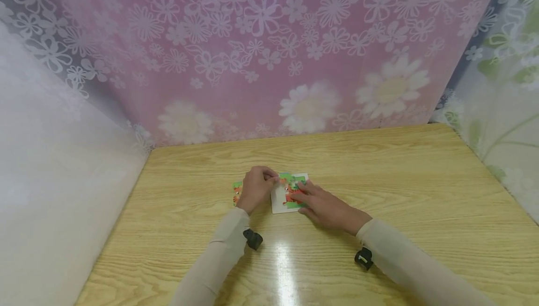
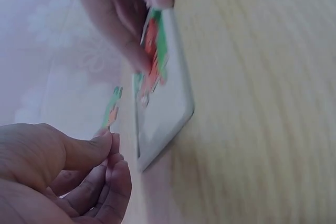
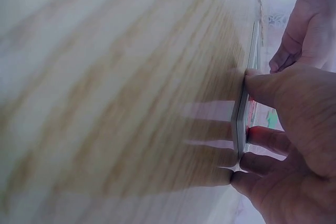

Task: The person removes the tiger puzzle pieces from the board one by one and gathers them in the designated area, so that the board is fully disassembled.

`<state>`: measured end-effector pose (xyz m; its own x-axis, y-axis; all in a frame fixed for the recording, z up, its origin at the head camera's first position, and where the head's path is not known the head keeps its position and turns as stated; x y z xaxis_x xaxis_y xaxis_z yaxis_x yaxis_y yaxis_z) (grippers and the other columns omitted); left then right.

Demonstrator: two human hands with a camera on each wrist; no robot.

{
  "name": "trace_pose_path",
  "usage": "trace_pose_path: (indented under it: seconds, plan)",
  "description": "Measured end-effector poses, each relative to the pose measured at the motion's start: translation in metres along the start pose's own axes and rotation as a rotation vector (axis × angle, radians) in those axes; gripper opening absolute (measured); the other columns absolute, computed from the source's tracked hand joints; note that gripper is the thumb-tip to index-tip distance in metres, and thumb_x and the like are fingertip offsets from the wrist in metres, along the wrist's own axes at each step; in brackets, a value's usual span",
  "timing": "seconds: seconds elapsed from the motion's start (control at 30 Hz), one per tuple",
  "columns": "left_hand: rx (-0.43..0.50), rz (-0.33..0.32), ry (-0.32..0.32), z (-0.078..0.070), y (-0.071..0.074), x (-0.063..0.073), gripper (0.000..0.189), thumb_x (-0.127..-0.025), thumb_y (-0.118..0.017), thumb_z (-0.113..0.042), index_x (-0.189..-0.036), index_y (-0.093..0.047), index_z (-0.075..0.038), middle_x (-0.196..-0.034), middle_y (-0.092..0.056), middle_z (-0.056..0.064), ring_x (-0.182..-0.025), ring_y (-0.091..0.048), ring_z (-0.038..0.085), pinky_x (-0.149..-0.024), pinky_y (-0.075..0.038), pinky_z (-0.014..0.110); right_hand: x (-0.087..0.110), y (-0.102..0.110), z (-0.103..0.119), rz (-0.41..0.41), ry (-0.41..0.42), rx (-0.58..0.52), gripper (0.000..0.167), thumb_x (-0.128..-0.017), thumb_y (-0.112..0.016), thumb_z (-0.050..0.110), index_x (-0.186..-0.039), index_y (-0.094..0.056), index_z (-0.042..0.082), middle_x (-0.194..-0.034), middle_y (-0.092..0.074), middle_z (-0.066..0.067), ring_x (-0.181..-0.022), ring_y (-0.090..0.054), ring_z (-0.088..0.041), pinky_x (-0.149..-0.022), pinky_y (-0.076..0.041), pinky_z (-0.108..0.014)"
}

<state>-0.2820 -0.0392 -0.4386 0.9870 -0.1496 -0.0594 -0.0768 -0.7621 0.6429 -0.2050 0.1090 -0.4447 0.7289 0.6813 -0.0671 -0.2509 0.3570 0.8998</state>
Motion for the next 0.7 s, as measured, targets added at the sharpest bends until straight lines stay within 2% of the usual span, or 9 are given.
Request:
trace_pose_path:
  seconds: [0.33,0.5,0.7]
  plan:
    - [0.007,-0.042,0.014,0.021,0.035,0.004,0.009,-0.095,-0.072,-0.011,-0.094,-0.076,-0.003,-0.083,-0.072,0.008,-0.068,-0.063,0.017,-0.062,-0.053,0.036,0.002,0.0,-0.002,-0.016,0.002,0.006,0.046,-0.102,-0.062,0.016,-0.145,-0.053,0.002,-0.151,-0.038,-0.035,-0.14,-0.029,-0.058,-0.111,-0.03,-0.065]
    - [-0.009,-0.06,0.065,0.035,0.05,0.007,0.008,-0.093,-0.074,-0.011,-0.093,-0.077,-0.004,-0.082,-0.071,0.006,-0.065,-0.063,0.017,-0.06,-0.053,0.035,0.002,0.001,0.0,-0.042,0.035,0.023,0.045,-0.101,-0.063,0.012,-0.143,-0.054,0.001,-0.147,-0.041,-0.037,-0.137,-0.033,-0.06,-0.109,-0.032,-0.066]
    - [-0.049,-0.064,0.118,0.045,0.061,0.013,0.008,-0.093,-0.075,-0.015,-0.092,-0.078,-0.007,-0.082,-0.071,0.005,-0.067,-0.063,0.018,-0.063,-0.053,0.038,0.001,0.001,0.0,-0.036,0.03,0.018,0.044,-0.102,-0.062,0.012,-0.144,-0.054,0.002,-0.148,-0.041,-0.037,-0.137,-0.033,-0.059,-0.109,-0.032,-0.066]
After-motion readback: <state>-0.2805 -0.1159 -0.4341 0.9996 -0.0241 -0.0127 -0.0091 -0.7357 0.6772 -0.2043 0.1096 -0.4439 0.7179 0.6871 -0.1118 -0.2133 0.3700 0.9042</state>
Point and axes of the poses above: each hand's wrist, its own x-axis away from the middle knuckle, its own y-axis out of the back of the hand, z = x × y, the point moved 9 cm from there along -x, towards the middle knuckle
